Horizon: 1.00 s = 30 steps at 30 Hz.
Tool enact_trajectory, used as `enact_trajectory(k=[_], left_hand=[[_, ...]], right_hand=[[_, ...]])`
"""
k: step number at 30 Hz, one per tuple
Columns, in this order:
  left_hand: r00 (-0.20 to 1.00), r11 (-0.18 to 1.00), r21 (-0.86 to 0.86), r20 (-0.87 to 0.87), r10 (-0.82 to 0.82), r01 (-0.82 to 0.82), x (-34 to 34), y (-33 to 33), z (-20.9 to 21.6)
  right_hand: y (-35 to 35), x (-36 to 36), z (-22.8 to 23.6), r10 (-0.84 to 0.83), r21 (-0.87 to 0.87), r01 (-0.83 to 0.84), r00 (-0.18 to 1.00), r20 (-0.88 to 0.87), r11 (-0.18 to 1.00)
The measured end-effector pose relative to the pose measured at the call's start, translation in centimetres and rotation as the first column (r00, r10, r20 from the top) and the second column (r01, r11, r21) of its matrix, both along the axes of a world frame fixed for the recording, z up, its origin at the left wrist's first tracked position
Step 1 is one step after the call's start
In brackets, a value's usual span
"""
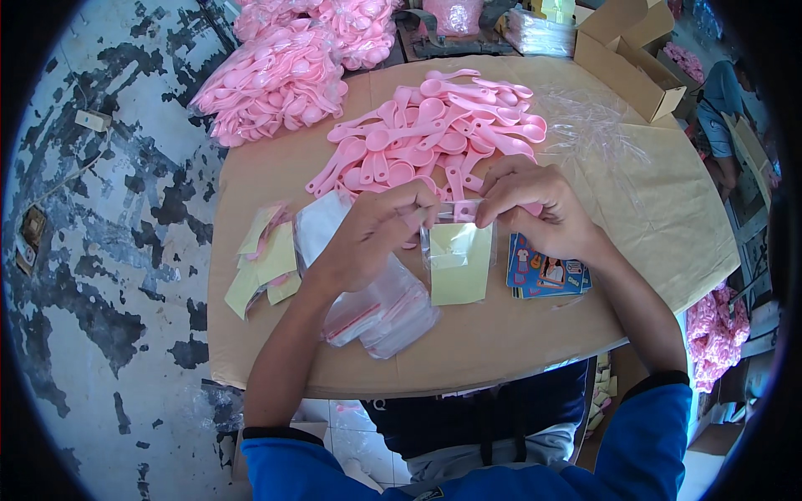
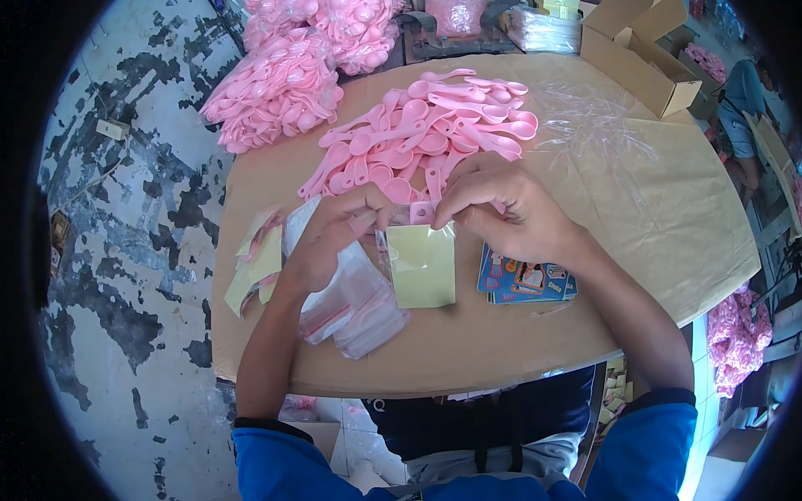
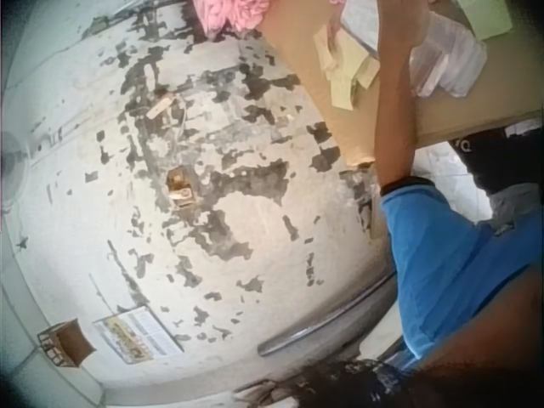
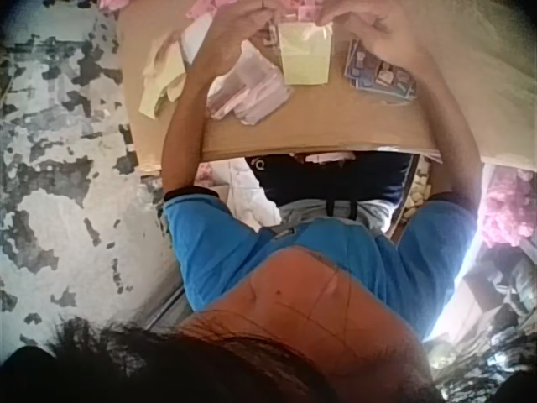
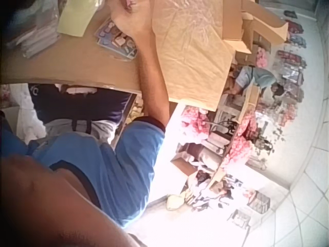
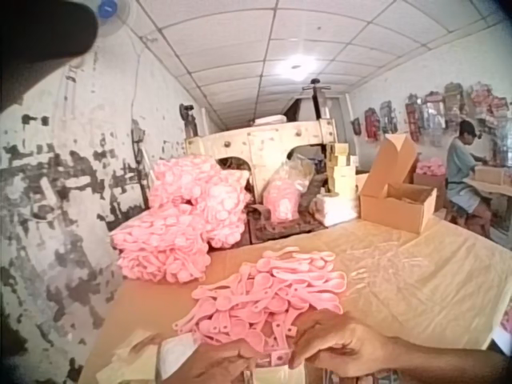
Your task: The person packages plastic spoons by placing printed cards and spoons into small plastic pouches by hand.
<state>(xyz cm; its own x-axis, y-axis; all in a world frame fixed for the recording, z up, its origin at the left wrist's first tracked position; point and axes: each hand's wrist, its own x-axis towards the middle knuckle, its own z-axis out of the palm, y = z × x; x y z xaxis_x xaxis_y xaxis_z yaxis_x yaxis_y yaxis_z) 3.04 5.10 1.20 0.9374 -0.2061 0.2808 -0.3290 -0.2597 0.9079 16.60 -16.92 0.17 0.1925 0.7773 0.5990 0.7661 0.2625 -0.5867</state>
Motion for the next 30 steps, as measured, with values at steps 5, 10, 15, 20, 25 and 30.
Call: enact_trajectory(k=[5,10,15,20,25,30], left_hand=[[0.992,0.988,0.08,-0.002,0.13,-0.129,-0.2,-0.3,-0.6],[0.953,0.968,-0.055,0.168,0.252,-0.246,-1.4,1.9,2.6],[0.913,0.92,-0.031,0.112,0.391,-0.39,-5.4,11.3,6.4],[0.811,0.664,0.669,-0.156,0.564,-0.333,-7.7,18.2,3.0],[0.816,0.664,0.699,-0.203,0.541,-0.266,-7.0,16.6,2.7],[0.948,0.857,0.513,-0.239,0.209,-0.06,-5.3,10.2,5.1]], right_hand=[[0.7,-0.6,-0.2,-0.113,0.061,0.116,0.992,-0.047,0.991],[3.0,-4.3,1.2,-0.19,-0.041,0.187,0.977,-0.101,0.982],[6.2,-7.9,1.1,-0.159,-0.286,0.177,0.984,0.085,0.942],[8.9,-8.4,-0.2,-0.211,-0.393,0.37,0.896,0.392,0.842],[8.5,-7.0,-0.3,-0.111,-0.55,0.137,0.991,0.08,0.824],[8.8,-7.6,-0.5,-0.23,-0.465,0.232,0.971,0.061,0.854]])
